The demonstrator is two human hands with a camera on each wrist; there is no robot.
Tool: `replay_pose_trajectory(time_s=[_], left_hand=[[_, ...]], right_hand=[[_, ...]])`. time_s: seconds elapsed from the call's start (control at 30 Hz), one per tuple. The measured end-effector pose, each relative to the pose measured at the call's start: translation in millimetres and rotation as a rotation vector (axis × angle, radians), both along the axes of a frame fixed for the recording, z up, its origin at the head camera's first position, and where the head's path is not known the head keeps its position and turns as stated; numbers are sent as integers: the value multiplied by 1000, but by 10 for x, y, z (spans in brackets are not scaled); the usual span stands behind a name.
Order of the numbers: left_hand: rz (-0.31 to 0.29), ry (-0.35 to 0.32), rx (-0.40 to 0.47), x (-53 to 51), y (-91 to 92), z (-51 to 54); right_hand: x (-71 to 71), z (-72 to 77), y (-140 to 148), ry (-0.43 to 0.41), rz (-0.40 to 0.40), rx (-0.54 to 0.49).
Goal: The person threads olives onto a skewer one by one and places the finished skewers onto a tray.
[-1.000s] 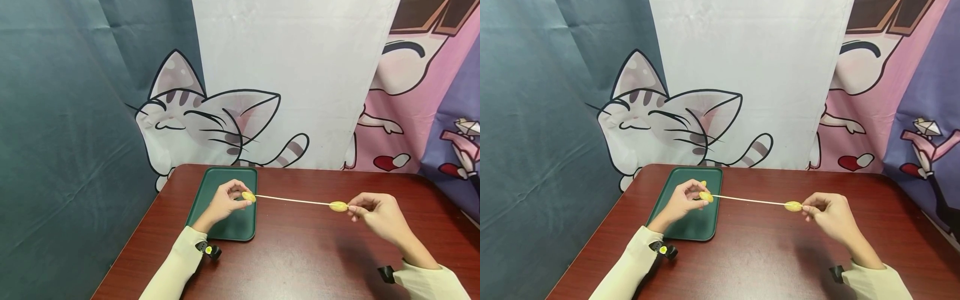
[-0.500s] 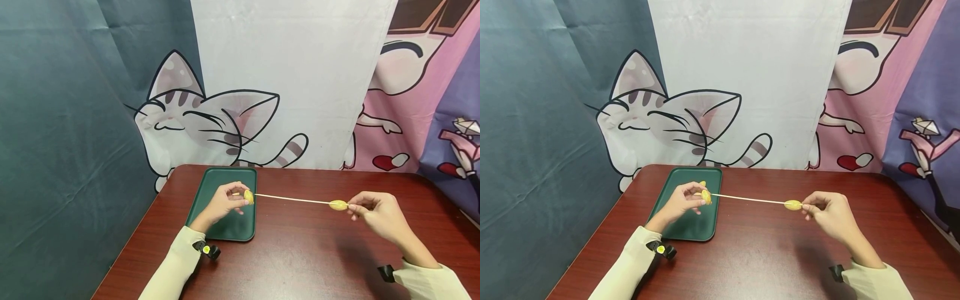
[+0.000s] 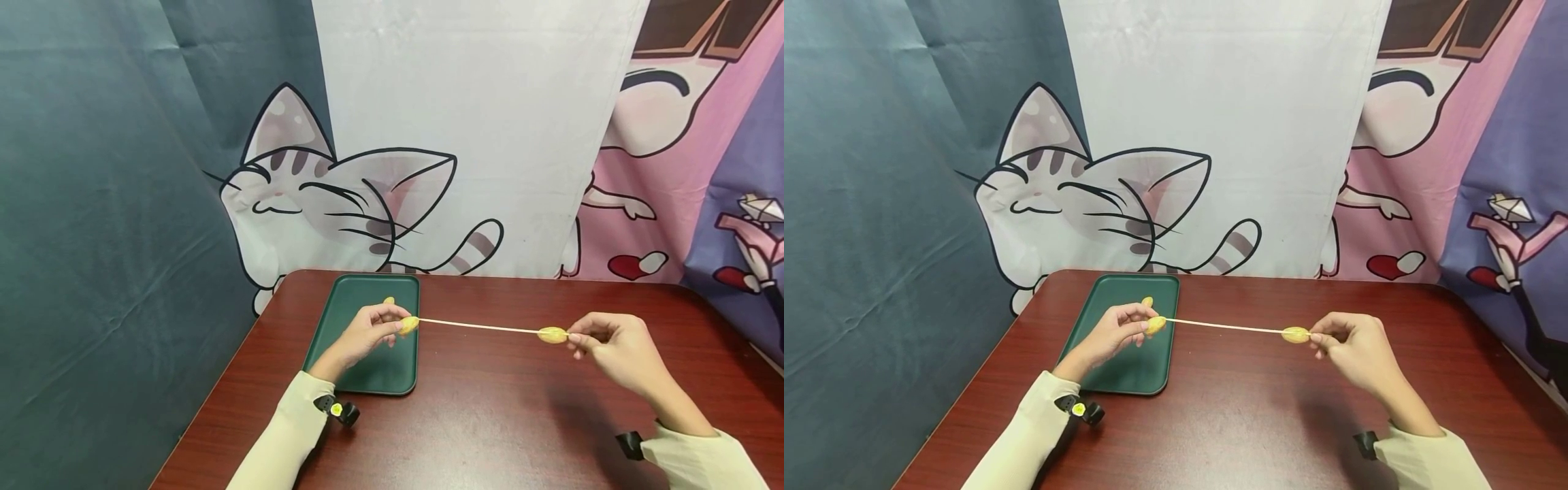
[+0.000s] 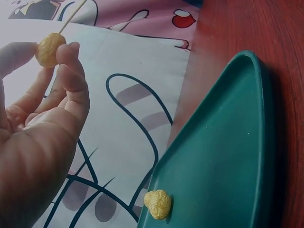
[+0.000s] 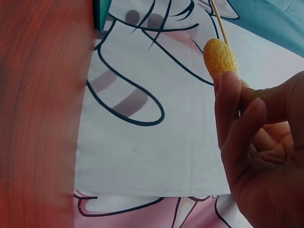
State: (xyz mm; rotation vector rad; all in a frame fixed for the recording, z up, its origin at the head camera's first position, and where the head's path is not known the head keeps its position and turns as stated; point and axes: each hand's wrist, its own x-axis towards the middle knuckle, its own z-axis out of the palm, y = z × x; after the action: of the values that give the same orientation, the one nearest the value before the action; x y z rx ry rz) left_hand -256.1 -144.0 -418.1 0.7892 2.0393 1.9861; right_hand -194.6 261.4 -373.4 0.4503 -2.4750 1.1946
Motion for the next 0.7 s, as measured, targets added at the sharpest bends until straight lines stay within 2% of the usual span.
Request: replay_pose_trajectory(time_s=[0.3,0.53,0.7], left_hand=[[-25,-50,46,4,18,22],[37,18,-18,-2,20,-27],[73,35,12,22,61,-33]], right_hand=[[4,28,9,-7,-5,31],[2,39,18,-6,-2,42],[2,44,21,-2,1,41]])
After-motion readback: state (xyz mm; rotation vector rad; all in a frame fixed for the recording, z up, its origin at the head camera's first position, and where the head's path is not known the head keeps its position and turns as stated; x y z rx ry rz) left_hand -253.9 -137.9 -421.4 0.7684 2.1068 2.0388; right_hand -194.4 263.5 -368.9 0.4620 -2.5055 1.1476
